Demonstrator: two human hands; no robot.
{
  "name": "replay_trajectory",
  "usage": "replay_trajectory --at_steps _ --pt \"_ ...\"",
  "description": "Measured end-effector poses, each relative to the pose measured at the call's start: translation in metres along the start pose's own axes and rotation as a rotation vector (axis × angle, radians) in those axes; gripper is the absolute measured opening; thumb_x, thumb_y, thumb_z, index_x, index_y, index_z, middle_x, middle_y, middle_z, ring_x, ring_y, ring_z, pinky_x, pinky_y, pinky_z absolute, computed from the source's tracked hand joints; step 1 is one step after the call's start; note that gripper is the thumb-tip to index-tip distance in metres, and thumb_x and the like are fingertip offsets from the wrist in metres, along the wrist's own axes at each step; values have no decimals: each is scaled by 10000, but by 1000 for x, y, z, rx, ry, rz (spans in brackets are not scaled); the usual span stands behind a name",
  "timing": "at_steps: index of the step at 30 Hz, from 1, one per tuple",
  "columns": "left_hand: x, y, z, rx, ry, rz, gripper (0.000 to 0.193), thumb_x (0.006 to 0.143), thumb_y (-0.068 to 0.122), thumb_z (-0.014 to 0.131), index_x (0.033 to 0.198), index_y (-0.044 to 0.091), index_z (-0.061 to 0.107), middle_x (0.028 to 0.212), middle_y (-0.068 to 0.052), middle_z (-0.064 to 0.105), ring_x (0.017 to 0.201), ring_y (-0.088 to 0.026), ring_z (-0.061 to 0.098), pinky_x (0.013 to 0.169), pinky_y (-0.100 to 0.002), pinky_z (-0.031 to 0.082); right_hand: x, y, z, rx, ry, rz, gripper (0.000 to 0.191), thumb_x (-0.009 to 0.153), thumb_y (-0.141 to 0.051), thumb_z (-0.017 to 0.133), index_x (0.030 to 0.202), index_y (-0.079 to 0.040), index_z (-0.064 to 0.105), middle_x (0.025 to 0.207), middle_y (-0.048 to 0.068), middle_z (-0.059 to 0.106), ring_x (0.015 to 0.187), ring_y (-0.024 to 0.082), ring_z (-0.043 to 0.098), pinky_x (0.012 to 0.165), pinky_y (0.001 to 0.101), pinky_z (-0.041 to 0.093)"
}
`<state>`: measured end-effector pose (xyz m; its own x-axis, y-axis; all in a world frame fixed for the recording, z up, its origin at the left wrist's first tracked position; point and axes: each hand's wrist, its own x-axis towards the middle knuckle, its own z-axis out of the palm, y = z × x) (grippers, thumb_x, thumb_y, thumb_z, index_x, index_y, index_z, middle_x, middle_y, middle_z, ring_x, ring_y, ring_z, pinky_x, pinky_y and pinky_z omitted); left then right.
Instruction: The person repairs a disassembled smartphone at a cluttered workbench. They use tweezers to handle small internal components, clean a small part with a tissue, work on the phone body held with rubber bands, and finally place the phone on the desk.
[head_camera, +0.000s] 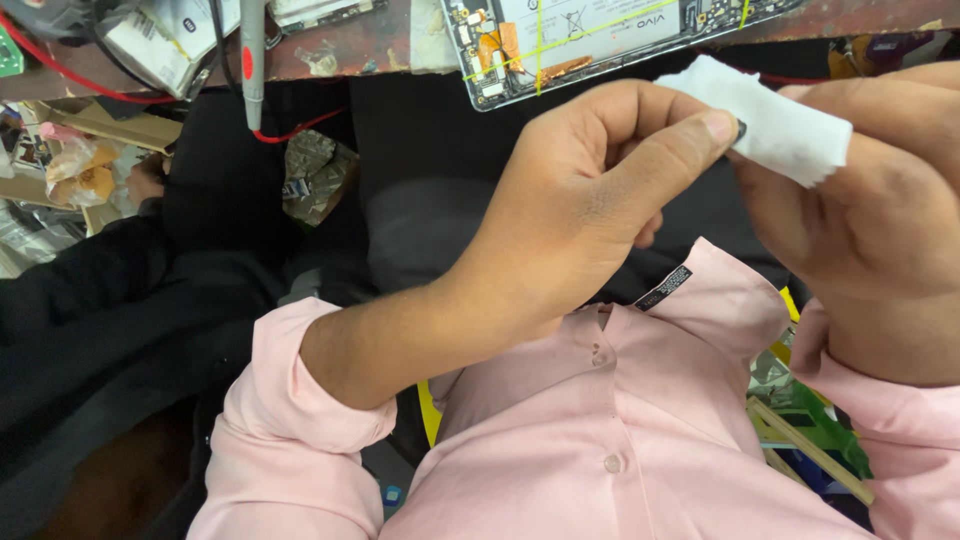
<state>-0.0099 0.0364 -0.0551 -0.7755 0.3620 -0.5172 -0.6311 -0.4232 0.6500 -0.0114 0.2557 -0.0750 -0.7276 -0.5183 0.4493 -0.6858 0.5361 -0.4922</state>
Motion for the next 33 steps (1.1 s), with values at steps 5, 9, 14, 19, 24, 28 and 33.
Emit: replay_trajectory --at_steps 5,9,14,19,24,28,33 --pt "-7 6 4 -132 -53 -159 290 1033 227 680 1122 -50 687 831 2 608 657 -33 482 566 -215 392 -5 -14 -8 130 -51 242 262 1013 74 799 1181 15 607 1190 147 660 1014 262 650 835 304 532" --pt "-8 8 6 -177 -68 -218 306 1052 224 686 1098 -79 679 789 -6 599 662 -36 471 560 -227 387 4 -27 -26 93 -193 376 243 986 47 804 1158 13 636 1164 155 666 989 251 673 812 289 551" --pt "-6 6 5 -182 -56 -207 298 1059 228 680 1097 -67 676 770 12 579 650 -20 441 538 -213 351 11 -22 -22 51 -231 314 236 1035 -1 843 1144 18 635 1162 147 659 1011 260 672 829 299 549" --pt "-3 -1 7 -272 0 -188 259 1070 189 674 1083 -70 670 783 38 564 691 -2 399 560 -199 296 13 -19 -16 138 -237 402 211 1010 -6 850 1100 14 660 1109 119 668 922 208 655 775 270 525" --pt "1 -4 6 -243 32 -182 259 1103 167 659 1096 -91 673 825 26 580 717 -7 416 639 -219 330 18 -11 -11 200 -264 394 183 974 39 833 1031 13 661 1050 113 663 888 198 660 747 260 539" --pt "4 -3 6 -231 42 -178 264 1106 169 656 1096 -94 677 831 22 589 724 -8 423 645 -217 335 16 -8 -12 220 -279 411 176 993 47 816 1077 0 669 1082 97 666 897 177 640 751 237 520" --pt "5 -1 7 -193 25 -164 243 1082 141 642 1135 -96 654 822 49 536 726 -10 395 625 -208 323 7 -5 -12 204 -248 419 211 1009 42 830 1100 -4 645 1083 97 644 921 198 657 766 255 530"
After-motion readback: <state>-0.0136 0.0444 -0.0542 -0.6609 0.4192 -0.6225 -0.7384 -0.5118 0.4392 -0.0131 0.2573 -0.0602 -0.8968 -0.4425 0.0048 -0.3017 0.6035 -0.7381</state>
